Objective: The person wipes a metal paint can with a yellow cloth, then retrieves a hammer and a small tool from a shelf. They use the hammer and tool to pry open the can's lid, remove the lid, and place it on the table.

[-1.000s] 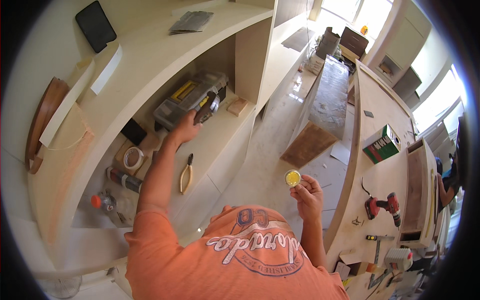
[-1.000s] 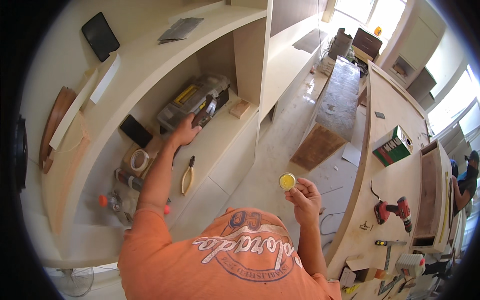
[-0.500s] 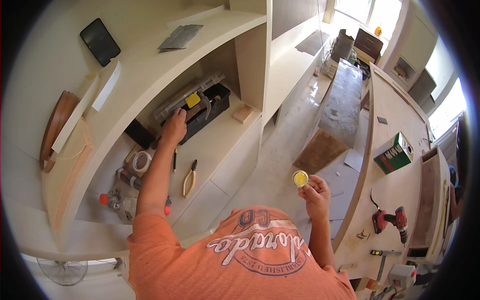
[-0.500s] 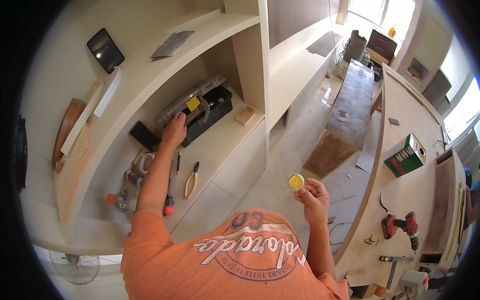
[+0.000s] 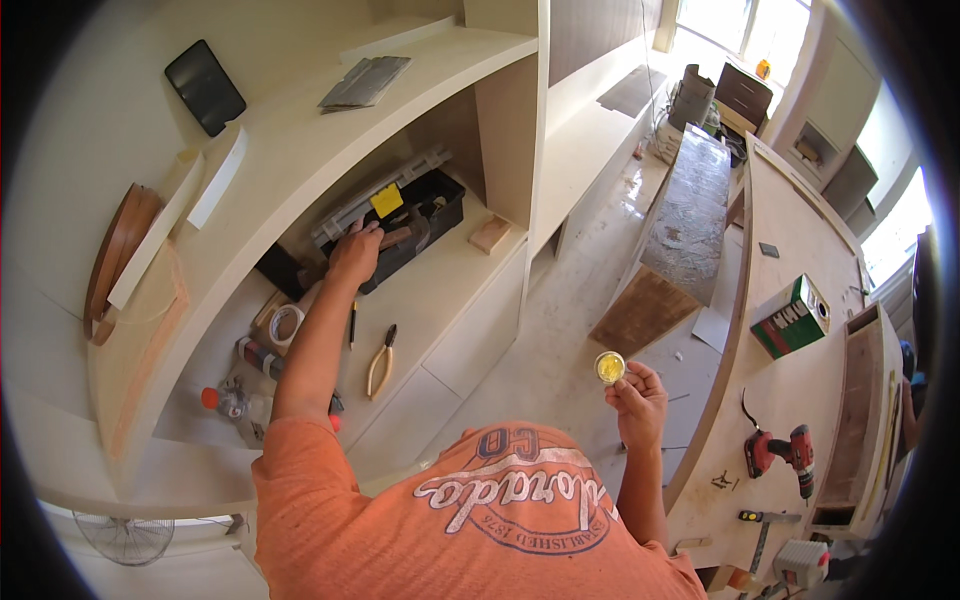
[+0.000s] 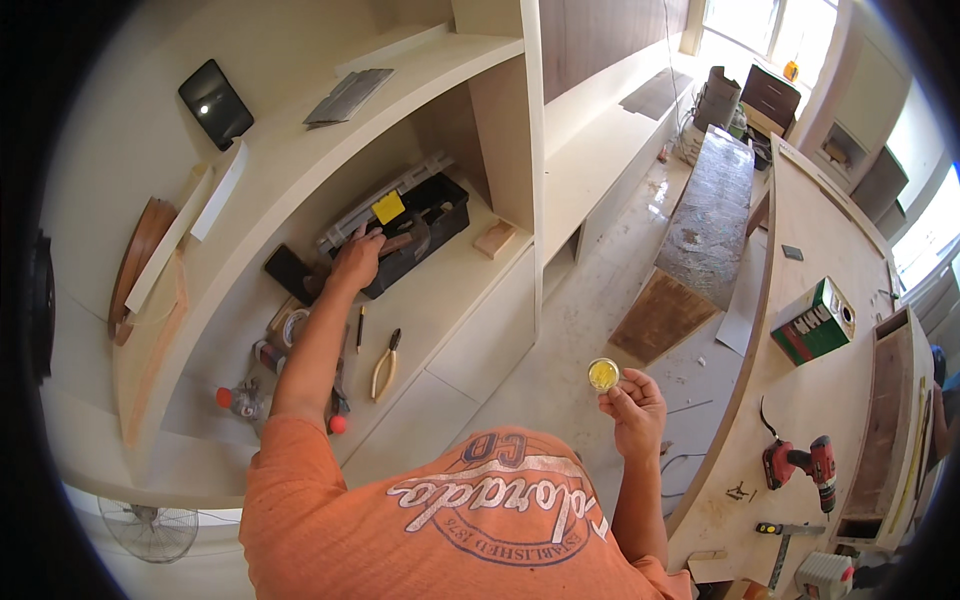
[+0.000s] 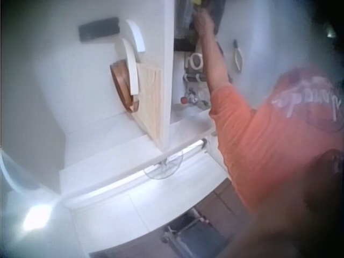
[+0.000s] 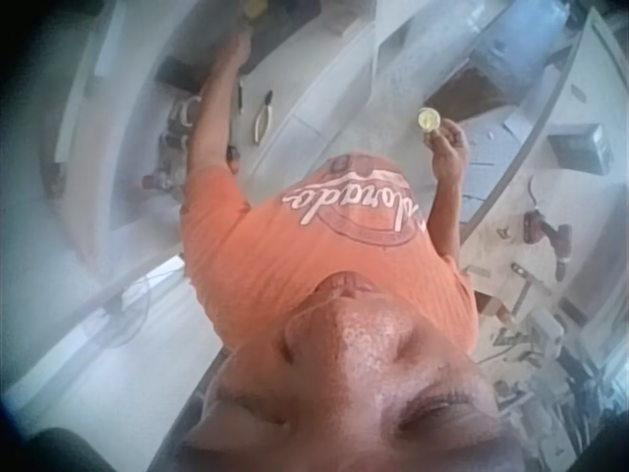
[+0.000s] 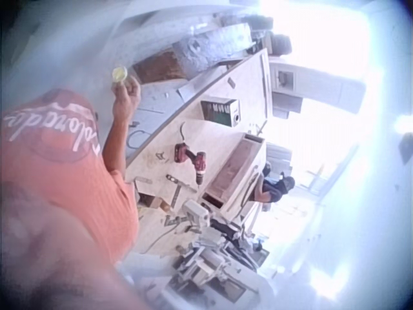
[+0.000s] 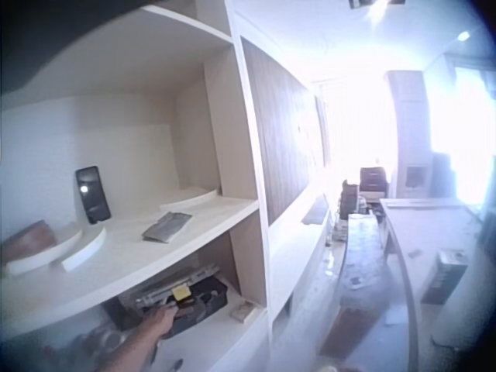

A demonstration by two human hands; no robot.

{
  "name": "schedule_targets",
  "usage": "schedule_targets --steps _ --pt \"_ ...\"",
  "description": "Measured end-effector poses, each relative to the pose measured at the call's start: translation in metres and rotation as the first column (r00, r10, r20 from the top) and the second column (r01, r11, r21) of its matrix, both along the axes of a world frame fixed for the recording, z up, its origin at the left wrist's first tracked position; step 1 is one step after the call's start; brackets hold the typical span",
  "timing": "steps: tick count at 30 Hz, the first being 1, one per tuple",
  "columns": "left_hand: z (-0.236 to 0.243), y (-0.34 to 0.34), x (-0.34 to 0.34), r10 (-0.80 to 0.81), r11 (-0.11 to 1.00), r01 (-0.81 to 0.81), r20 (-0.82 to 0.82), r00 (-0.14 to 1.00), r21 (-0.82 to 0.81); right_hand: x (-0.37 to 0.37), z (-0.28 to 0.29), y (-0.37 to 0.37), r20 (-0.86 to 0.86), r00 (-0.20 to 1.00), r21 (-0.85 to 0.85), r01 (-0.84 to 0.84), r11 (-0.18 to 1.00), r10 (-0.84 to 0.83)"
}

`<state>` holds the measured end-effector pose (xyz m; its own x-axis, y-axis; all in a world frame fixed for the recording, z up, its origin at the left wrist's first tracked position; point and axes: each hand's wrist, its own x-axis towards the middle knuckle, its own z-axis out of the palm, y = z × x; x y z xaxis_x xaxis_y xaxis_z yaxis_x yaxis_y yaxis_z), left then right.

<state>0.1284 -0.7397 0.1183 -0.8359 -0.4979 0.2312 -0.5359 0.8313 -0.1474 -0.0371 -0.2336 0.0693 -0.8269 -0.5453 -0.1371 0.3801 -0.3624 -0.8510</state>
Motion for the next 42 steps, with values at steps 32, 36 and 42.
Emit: schedule_targets --steps 32,36,42 --pt "-0.047 -0.047 -0.053 0.425 0.876 -0.367 -0.143 0.894 0.315 0.014 0.012 -0.011 -0.005 0.999 0.052 0.048 0.997 -0.048" --pt "-0.045 -0.054 -0.059 0.388 0.894 -0.239 -0.392 0.834 0.378 0.016 0.010 -0.008 -0.003 0.997 0.064 0.074 0.995 -0.074" --pt "-0.024 -0.075 -0.067 0.230 0.869 0.020 -0.439 0.869 0.494 0.018 0.017 -0.007 -0.014 0.998 0.077 0.058 0.995 -0.057"
